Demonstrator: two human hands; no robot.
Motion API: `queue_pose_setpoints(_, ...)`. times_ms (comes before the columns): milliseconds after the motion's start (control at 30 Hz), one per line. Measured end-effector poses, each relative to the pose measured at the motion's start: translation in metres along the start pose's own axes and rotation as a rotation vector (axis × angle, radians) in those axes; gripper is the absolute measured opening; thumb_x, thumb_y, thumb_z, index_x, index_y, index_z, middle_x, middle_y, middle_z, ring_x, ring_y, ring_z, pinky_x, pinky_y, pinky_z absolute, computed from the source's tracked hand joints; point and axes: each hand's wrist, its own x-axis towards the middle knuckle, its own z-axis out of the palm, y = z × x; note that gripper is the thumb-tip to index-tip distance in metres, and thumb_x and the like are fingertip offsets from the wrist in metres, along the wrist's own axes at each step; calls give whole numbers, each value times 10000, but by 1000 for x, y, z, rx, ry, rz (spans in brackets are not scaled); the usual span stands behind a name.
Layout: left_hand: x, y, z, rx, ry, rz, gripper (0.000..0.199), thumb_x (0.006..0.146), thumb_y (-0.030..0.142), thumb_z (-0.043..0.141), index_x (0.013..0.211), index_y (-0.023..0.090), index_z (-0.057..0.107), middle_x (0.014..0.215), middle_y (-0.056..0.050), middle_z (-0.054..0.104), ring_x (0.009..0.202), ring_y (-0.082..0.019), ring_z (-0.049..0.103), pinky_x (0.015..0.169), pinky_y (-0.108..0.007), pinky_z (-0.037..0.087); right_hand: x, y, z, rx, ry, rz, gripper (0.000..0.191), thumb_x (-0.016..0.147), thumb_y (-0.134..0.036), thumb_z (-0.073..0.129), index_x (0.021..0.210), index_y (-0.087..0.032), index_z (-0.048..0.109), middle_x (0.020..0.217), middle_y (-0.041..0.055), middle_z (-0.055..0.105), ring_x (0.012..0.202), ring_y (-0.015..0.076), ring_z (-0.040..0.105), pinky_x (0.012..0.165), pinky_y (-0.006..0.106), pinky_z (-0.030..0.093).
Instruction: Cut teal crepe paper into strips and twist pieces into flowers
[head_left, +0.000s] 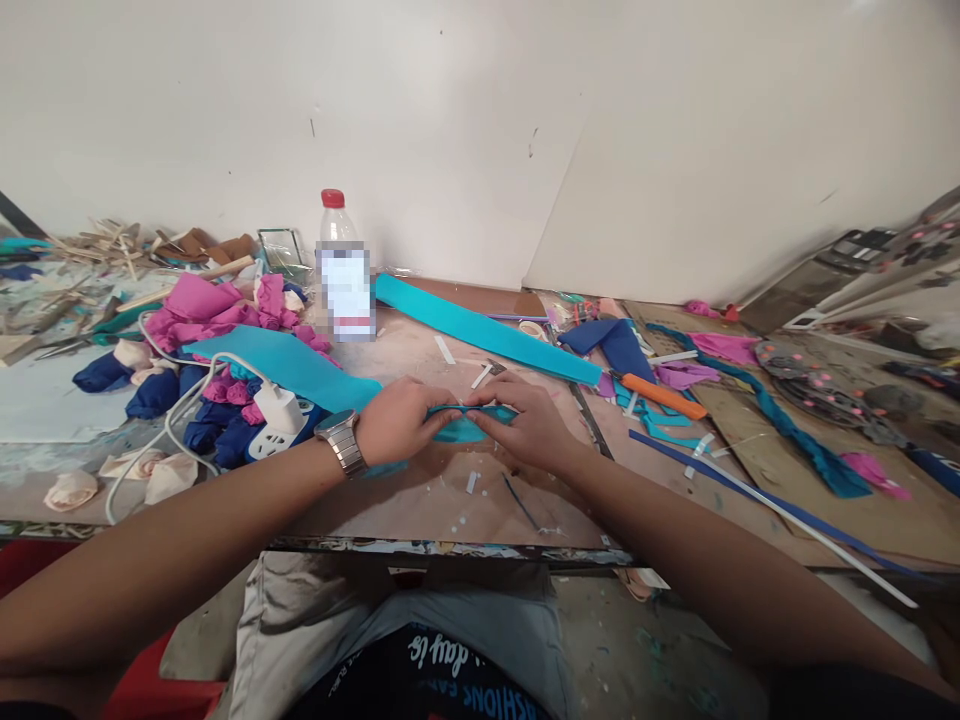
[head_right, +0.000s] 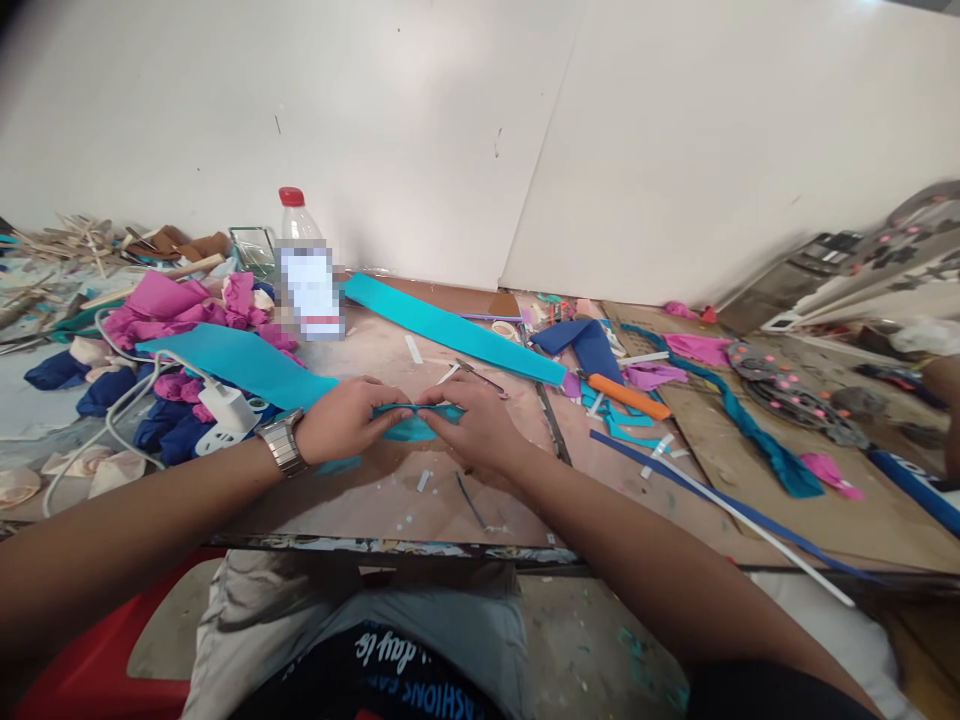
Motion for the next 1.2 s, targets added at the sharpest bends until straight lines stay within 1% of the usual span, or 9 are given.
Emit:
queue_pose_setpoints(167, -2, 4, -3, -121, -23, -48, 271, 971, 298, 529, 1064, 228, 774, 921, -39, 789, 842, -219, 705, 770, -319, 482, 0, 0, 0, 13, 18, -56, 66, 915, -228, 719, 934, -238, 781, 876, 49, 784, 872, 219, 685, 786, 366, 556)
queue_pose_setpoints(300, -1, 6, -6, -162, -31, -68, 323, 875, 182, 521, 1063, 228, 780, 969, -25, 797, 852, -217, 704, 763, -326, 476, 1, -1, 1, 19, 7, -92, 69, 912, -210, 717, 927, -241, 777, 880, 47, 786, 855, 215, 688, 804, 381, 550)
queue_pose_setpoints(500, -2, 3, -6, -173, -20, -30, 396, 849, 117, 446, 1082, 210, 752, 993, -31, 785, 875, -222, 687, 770, -334, 467, 1, -2, 0, 45, 14, -85, 78, 917, -218, 707, 926, -247, 779, 883, 52, 783, 849, 217, 698, 808, 392, 550)
queue_pose_setpoints(567, -2, 3, -6, -169, -18, -17, 369, 872, 139, 467, 1108, 208, 741, 1030, -36, 785, 892, -227, 689, 778, -337, 465, 1, -2, 0, 42, 33, -68, 80, 917, -221, 705, 921, -244, 781, 879, 53, 783, 850, 217, 700, 800, 385, 551)
queue_pose_setpoints(633, -2, 3, -5, -147, -23, 5, 304, 942, 231, 497, 1128, 212, 737, 1030, -45, 786, 886, -230, 693, 781, -336, 464, 1, -2, 0, 38, 43, -58, 79, 914, -222, 707, 921, -238, 784, 873, 53, 785, 847, 216, 703, 794, 378, 551)
queue_pose_setpoints(700, -1, 2, -4, -97, -30, 29, 317, 1017, 348, 471, 1102, 214, 745, 952, -55, 783, 857, -231, 694, 788, -336, 464, 1, -2, 0, 39, 38, -54, 78, 911, -228, 713, 925, -236, 789, 870, 53, 790, 844, 217, 706, 792, 375, 550)
queue_pose_setpoints(767, 0, 1, -2, -41, -32, 37, 382, 1057, 389, 414, 1067, 212, 752, 868, -63, 769, 832, -233, 691, 802, -338, 465, 1, -2, 0, 45, 31, -45, 79, 910, -237, 717, 930, -239, 793, 876, 51, 796, 842, 217, 711, 789, 373, 551)
queue_pose_setpoints(1067, 0, -2, 0, -43, 55, -13, 430, 1078, 403, 370, 1040, 210, 753, 891, -72, 772, 828, -228, 702, 737, -316, 466, 0, 0, 0, 88, 89, 47, 72, 885, -246, 746, 917, -242, 810, 874, 46, 803, 834, 213, 729, 772, 360, 565)
queue_pose_setpoints(1200, 0, -1, 0, -51, 48, 37, 370, 1040, 493, 494, 1117, 244, 756, 971, -46, 796, 875, -234, 718, 790, -333, 473, 0, -1, 2, 88, 81, 22, 72, 886, -239, 744, 910, -245, 811, 860, 43, 803, 819, 211, 720, 745, 351, 559)
